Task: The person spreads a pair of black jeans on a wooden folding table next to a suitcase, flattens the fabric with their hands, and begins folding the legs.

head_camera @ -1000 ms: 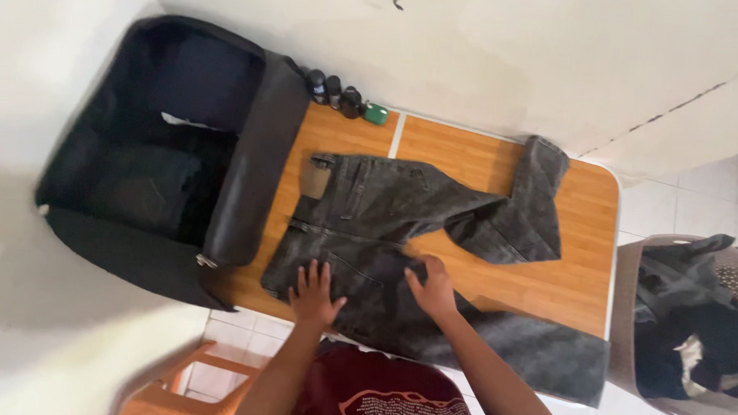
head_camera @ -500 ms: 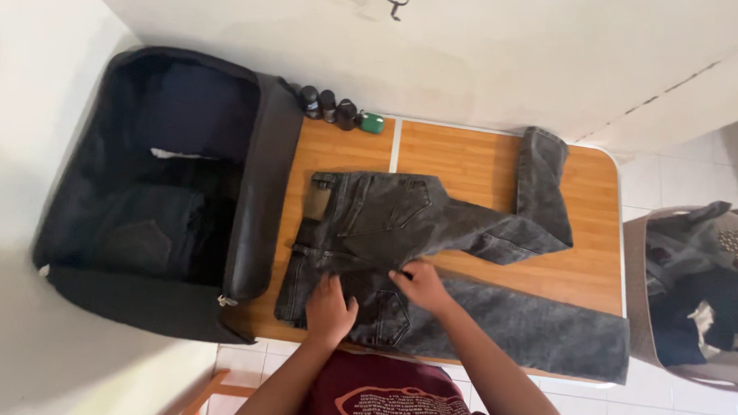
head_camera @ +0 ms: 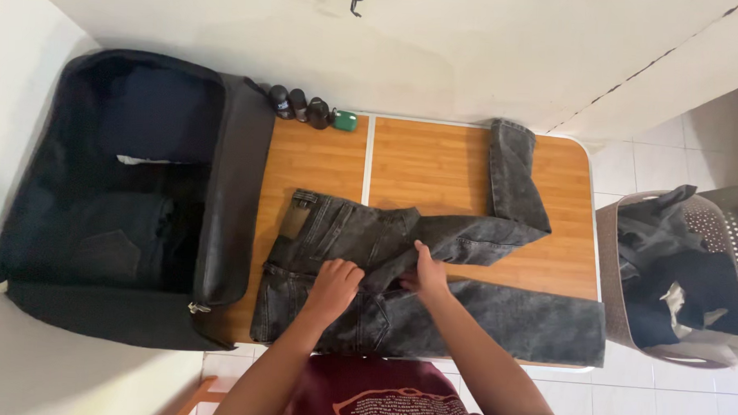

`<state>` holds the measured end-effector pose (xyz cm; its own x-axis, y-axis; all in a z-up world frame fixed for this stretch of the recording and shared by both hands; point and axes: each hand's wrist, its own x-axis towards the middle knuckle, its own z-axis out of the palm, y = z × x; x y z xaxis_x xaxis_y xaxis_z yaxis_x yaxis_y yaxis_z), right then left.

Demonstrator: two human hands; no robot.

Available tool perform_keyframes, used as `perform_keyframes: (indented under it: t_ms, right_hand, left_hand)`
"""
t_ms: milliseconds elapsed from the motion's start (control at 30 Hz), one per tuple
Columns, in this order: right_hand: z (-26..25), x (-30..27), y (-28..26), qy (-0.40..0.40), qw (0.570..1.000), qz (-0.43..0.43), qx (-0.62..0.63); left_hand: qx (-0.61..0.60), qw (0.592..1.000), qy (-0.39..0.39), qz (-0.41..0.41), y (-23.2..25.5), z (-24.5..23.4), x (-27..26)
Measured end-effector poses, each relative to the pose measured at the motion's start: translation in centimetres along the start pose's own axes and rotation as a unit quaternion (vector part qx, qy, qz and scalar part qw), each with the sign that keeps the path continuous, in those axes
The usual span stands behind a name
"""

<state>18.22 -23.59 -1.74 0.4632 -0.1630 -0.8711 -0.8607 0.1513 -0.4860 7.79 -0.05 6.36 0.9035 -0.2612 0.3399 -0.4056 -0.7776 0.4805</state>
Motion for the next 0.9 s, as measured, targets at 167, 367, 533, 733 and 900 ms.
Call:
perform_keyframes:
  t_ms: [167,367,533,733,900]
  right_hand:
    - [-3.4,4.0,-2.5,0.009,0.997,-0.043,0.06]
    - [-4.7,1.7,-4.4,-0.192,0.968,-0.066,0.146]
    - [-4.8,-3.3,-6.5,-0.349,0.906,-0.003,0.241]
    - [-7.4,1.5,-4.0,-0.314,0.904,-0.039,0.288]
    - [-8.1,3.0,-1.1,-0.199,0.958,-0.065,0.194]
  left_hand:
    - [-0.044,0.996,-0.078,-0.025,-0.4,0.3,-1.6]
    - [-0.085,0.966,-0.093,-0.226,-1.8,1.5,0.0]
    - [0.102,0.957,-0.079,-0.261,-5.5,2.3,5.0]
    - [0.048,0.801,-0.329,-0.499,-9.3,3.4,5.8]
    - [0.056,0.784,-0.299,-0.541,-9.9,3.8,4.4]
